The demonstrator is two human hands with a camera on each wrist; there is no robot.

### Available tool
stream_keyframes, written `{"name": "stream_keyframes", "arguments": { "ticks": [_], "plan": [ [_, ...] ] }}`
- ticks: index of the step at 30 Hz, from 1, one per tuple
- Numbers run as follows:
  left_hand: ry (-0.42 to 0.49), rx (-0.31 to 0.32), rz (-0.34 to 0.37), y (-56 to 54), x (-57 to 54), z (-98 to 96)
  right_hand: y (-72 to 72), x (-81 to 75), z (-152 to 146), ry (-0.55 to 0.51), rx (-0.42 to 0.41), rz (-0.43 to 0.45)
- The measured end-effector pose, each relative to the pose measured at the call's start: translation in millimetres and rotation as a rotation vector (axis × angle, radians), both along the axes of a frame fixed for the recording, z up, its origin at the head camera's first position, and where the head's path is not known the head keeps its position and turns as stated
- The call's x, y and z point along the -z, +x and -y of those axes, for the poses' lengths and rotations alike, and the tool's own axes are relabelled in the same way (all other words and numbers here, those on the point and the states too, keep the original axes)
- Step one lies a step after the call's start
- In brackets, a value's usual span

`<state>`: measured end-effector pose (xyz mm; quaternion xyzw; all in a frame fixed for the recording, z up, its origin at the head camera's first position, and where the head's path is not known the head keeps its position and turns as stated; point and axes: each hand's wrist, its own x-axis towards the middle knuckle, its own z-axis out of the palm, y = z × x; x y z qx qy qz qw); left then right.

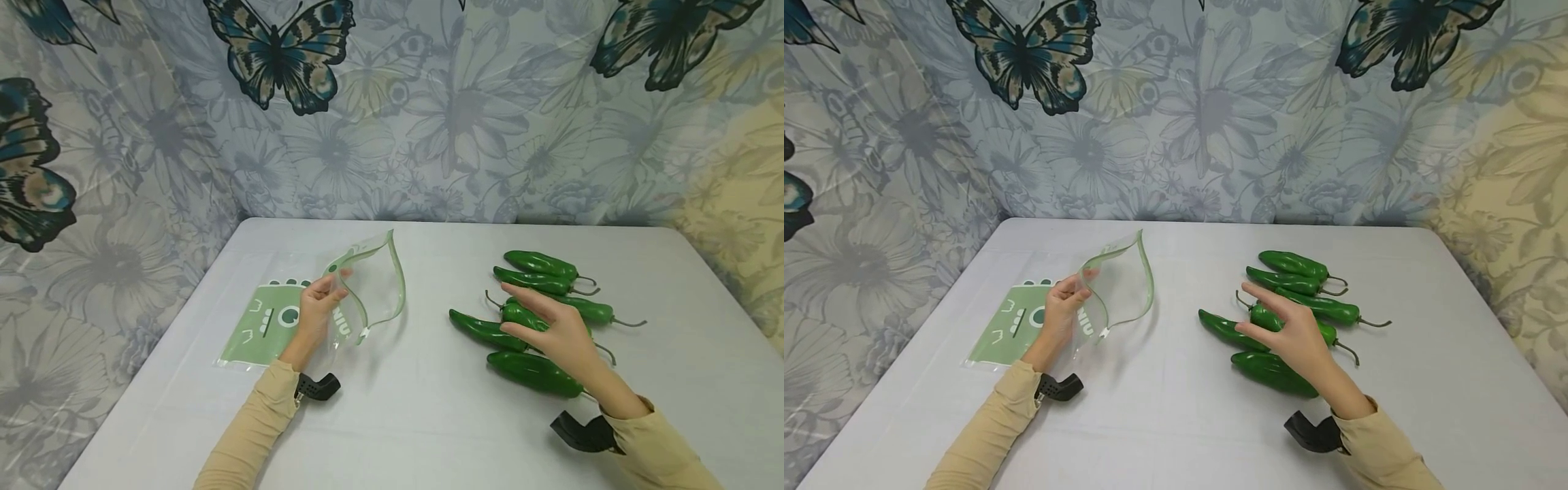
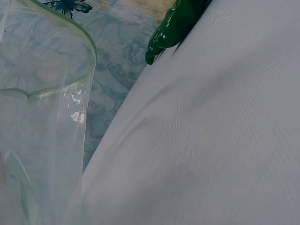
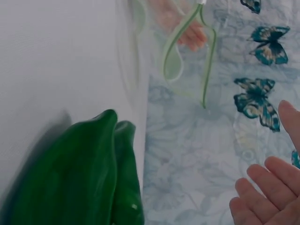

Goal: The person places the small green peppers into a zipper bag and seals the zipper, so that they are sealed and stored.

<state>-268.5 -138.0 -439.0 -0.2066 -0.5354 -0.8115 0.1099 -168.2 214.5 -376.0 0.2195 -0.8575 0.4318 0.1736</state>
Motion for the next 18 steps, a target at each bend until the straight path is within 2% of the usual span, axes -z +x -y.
{"name": "stream_keyframes", "arguments": {
  "ticks": [7,18],
  "plan": [
    [0.02,-0.003,-0.013,-2.1,1.7,-0.3,14.9,9.7,-17,-0.019,-0.002,0.033],
    [-0.013,-0.005,0.008,-1.8,1.5,3.5,35.9,28.7,-41,-0.025,0.002,0.093]
  ]
}}
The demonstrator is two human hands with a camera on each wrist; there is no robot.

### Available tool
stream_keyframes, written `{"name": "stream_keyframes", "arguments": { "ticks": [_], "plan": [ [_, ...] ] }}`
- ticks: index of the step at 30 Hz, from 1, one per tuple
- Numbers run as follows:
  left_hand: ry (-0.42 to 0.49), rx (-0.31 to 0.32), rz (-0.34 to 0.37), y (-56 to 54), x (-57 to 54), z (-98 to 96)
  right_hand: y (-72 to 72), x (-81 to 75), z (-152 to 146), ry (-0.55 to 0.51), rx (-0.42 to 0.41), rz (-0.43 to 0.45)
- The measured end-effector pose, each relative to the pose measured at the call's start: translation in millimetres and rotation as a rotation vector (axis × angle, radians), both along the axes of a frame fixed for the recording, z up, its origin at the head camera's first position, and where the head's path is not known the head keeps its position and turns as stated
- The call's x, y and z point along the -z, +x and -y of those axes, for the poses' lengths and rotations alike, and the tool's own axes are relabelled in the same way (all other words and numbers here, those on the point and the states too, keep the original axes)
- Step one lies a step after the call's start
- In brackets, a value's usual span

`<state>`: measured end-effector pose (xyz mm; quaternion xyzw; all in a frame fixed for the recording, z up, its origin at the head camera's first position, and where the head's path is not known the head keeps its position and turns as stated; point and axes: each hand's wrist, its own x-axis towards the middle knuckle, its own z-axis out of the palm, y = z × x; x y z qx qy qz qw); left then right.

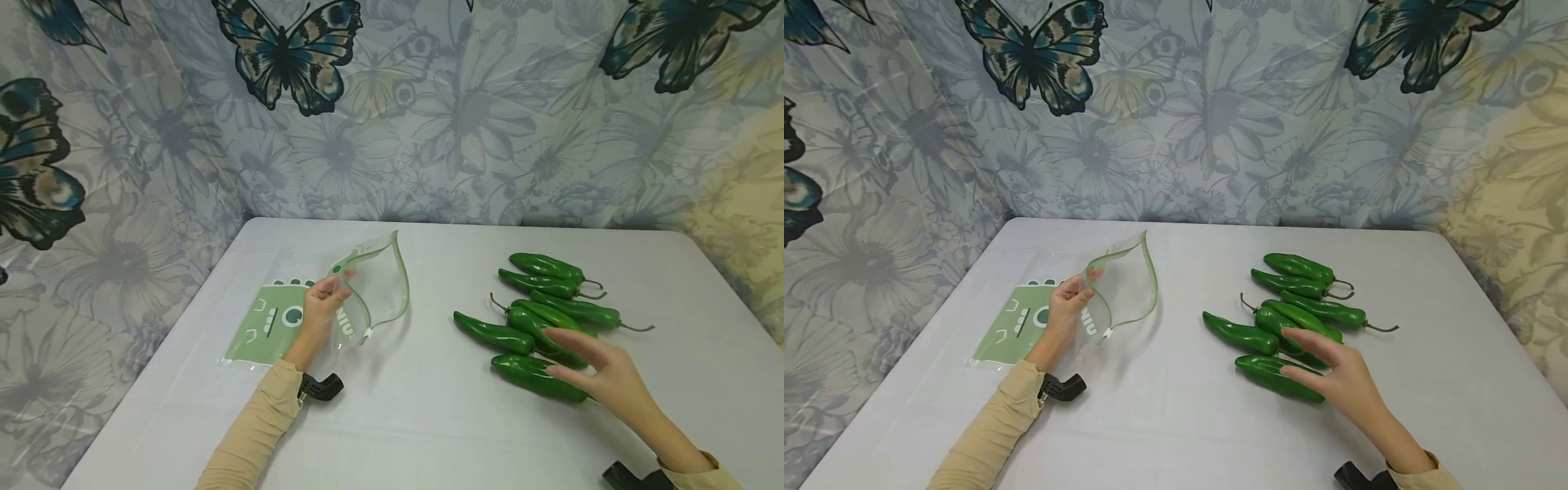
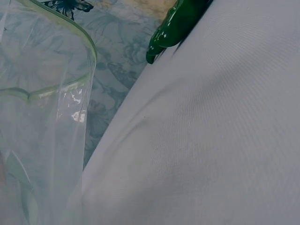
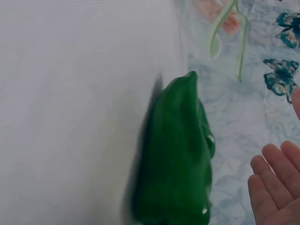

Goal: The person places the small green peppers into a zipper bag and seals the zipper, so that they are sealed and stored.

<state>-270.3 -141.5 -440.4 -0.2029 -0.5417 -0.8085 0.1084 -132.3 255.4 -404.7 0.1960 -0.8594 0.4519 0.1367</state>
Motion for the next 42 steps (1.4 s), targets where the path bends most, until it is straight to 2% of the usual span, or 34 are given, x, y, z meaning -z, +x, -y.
{"name": "stream_keyframes", "arguments": {
  "ticks": [6,12,16,23,34,42],
  "plan": [
    [-0.001,-0.042,-0.009,3.1,-2.8,7.6,3.9,7.4,-5,0.013,0.036,0.039],
    [0.04,-0.011,0.003,2.7,-2.7,8.0,10.2,20.1,-17,0.003,0.042,0.067],
    [0.042,-0.016,0.003,2.8,-3.1,6.2,12.9,26.2,-22,0.003,0.04,0.076],
    [0.042,-0.01,0.008,2.2,-1.9,3.4,16.5,35.4,-29,0.048,0.089,0.125],
    [0.027,-0.003,0.038,1.7,0.4,-3.1,23.4,48.5,-36,0.141,0.19,0.114],
    [0.055,0.008,0.027,0.6,-1.0,-4.7,22.2,53.0,-39,0.125,0.167,0.061]
  ]
}}
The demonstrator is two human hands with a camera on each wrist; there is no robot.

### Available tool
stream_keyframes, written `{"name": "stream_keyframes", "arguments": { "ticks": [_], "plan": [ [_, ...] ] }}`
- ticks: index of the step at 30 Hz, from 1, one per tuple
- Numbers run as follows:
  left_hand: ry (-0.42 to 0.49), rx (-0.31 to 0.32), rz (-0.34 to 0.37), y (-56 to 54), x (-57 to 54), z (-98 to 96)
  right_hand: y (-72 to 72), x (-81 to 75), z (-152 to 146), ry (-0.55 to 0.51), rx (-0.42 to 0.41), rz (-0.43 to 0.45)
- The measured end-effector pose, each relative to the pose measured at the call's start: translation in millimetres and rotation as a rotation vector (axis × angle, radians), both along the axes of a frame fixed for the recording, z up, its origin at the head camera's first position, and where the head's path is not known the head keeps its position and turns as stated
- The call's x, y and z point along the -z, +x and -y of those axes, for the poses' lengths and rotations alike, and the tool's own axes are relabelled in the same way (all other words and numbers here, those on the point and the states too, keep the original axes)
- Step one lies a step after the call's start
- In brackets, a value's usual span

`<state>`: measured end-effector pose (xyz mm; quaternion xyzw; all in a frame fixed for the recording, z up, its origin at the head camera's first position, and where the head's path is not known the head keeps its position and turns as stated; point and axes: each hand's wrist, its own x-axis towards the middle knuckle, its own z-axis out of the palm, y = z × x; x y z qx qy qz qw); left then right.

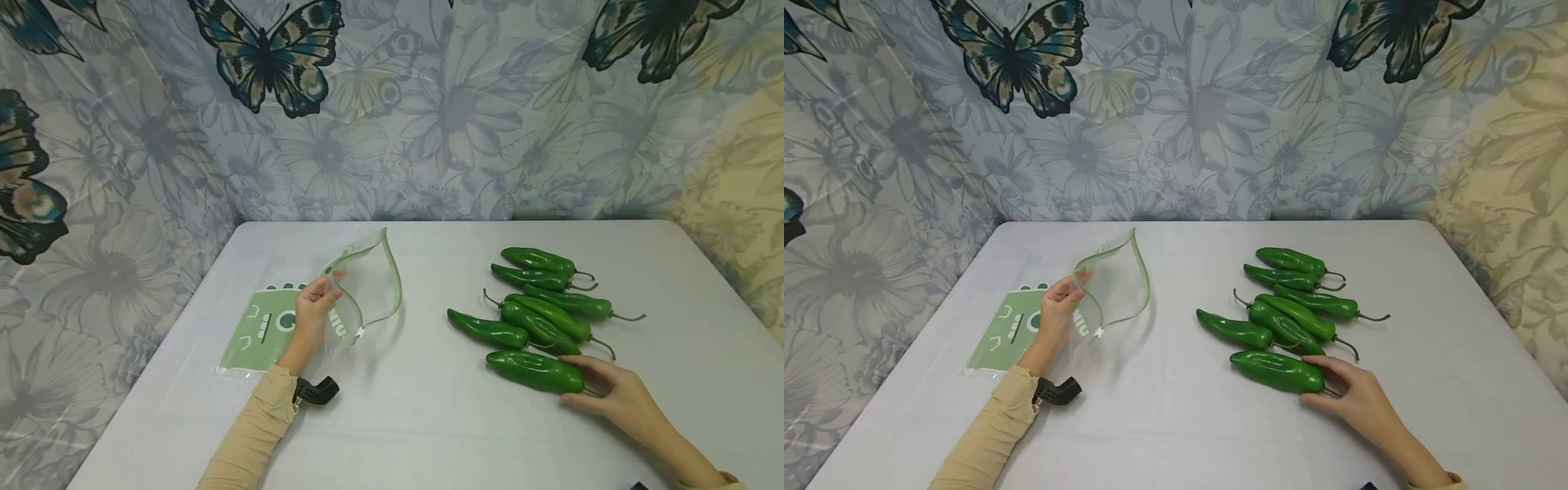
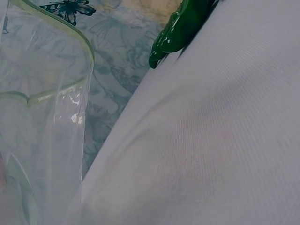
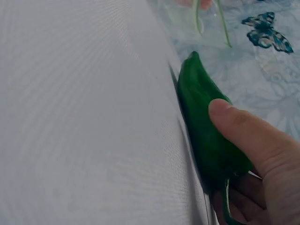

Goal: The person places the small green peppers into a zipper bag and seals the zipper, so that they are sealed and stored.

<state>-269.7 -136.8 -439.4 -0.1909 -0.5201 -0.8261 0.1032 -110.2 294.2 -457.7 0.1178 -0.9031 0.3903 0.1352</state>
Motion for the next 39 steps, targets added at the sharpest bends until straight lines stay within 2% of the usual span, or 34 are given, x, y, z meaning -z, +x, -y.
{"name": "stream_keyframes", "arguments": {
  "ticks": [6,15,21,30,34,39],
  "plan": [
    [-0.015,-0.008,-0.004,-0.8,0.2,0.4,-2.0,-0.2,0,0.043,-0.03,-0.033],
    [-0.024,-0.014,-0.012,-1.1,0.9,0.0,-2.5,-2.6,0,0.059,-0.017,-0.034],
    [-0.036,-0.012,-0.006,-1.5,1.3,0.6,-2.9,-2.8,0,0.016,-0.026,-0.047],
    [-0.028,-0.005,-0.01,-1.0,1.0,0.1,-0.8,-8.9,3,-0.088,-0.051,-0.019],
    [-0.015,0.001,-0.006,-0.7,-0.1,0.8,-1.2,-11.9,5,-0.14,-0.05,0.01],
    [-0.022,0.007,0.003,-0.2,-0.8,1.9,-2.3,-16.1,7,-0.153,-0.026,0.056]
  ]
}}
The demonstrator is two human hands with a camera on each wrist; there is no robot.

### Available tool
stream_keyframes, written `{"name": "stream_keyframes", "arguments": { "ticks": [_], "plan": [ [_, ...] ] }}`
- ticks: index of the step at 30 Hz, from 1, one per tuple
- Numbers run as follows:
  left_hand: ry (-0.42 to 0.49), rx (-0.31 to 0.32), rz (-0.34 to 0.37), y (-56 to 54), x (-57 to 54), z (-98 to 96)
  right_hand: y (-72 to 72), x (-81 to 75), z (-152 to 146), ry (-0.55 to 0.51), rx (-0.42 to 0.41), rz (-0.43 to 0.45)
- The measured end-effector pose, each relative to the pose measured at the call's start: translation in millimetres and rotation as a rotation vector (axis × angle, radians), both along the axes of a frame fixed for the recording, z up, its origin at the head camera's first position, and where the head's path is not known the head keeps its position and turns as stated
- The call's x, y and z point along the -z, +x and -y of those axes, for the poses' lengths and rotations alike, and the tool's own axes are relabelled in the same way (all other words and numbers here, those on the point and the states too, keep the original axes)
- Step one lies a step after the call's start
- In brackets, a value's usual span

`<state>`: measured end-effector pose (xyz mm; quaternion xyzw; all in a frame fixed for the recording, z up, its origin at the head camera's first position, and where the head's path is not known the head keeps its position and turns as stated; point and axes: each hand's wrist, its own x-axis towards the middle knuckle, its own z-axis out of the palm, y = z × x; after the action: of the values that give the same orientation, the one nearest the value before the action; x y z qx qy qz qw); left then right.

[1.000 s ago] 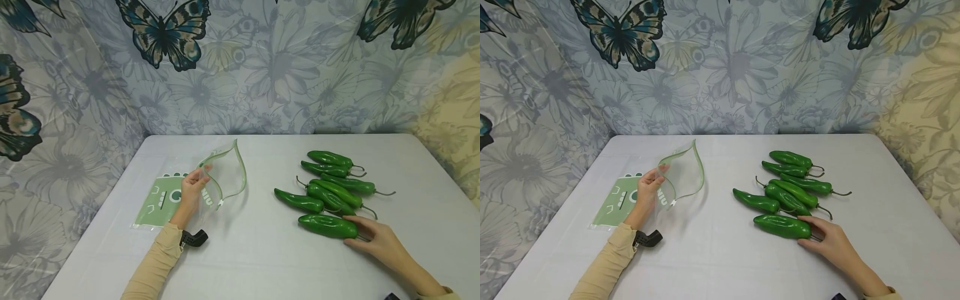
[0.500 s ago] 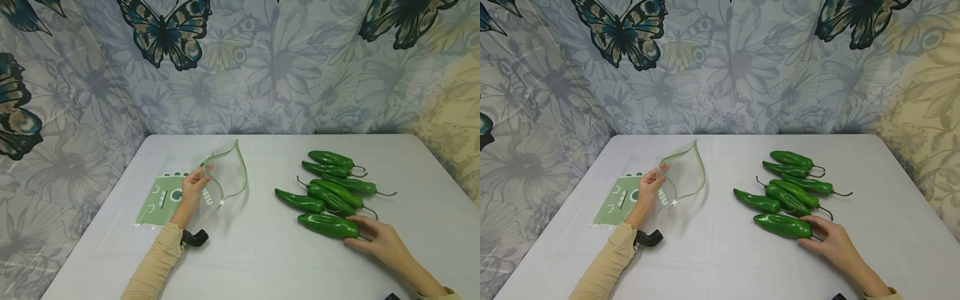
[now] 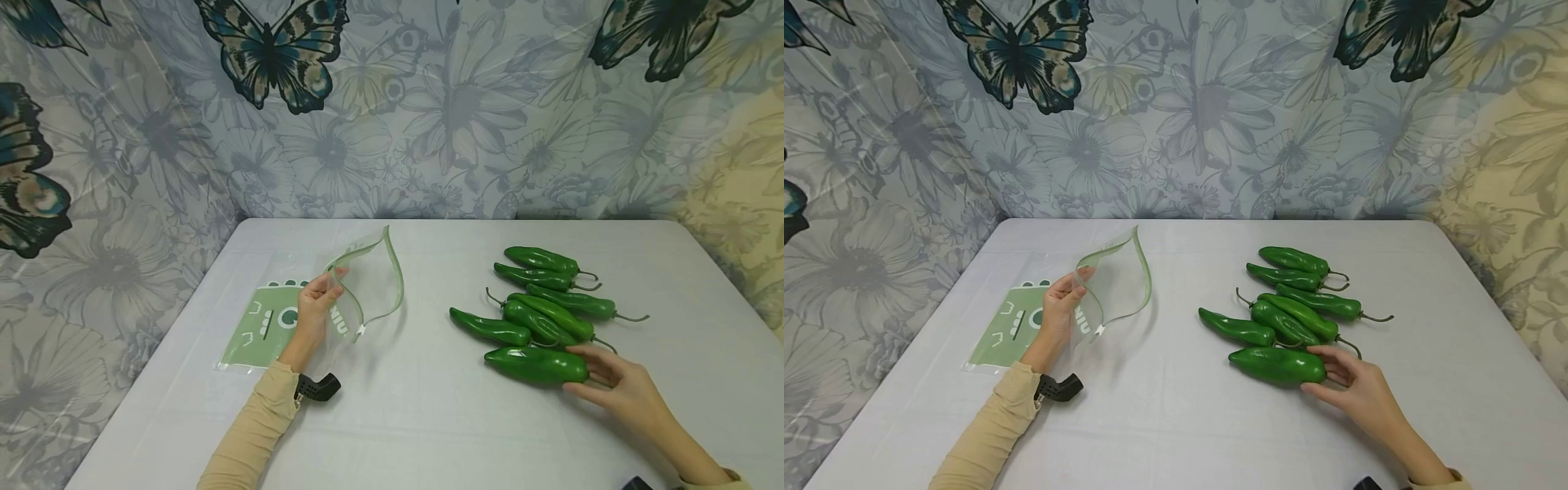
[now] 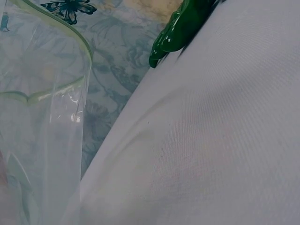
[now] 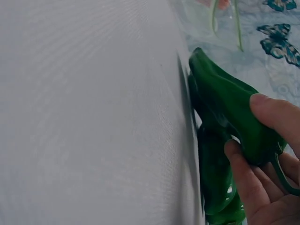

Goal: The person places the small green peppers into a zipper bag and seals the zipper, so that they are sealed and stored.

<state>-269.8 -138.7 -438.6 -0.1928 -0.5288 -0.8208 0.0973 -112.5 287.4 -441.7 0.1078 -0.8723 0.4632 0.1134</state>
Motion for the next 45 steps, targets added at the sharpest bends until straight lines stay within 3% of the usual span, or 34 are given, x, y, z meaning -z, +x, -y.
{"name": "stream_keyframes", "arguments": {
  "ticks": [22,37,45],
  "plan": [
    [0.011,0.003,-0.006,-2.5,0.5,-2.0,-11.3,-30.2,12,0.036,0.022,-0.095],
    [0.013,-0.005,-0.014,-0.7,1.5,-0.1,-39.7,-56.5,37,0.024,0.021,-0.198],
    [0.005,-0.007,-0.008,-0.9,1.7,0.8,-61.2,-67.9,51,0.053,-0.049,-0.248]
  ]
}}
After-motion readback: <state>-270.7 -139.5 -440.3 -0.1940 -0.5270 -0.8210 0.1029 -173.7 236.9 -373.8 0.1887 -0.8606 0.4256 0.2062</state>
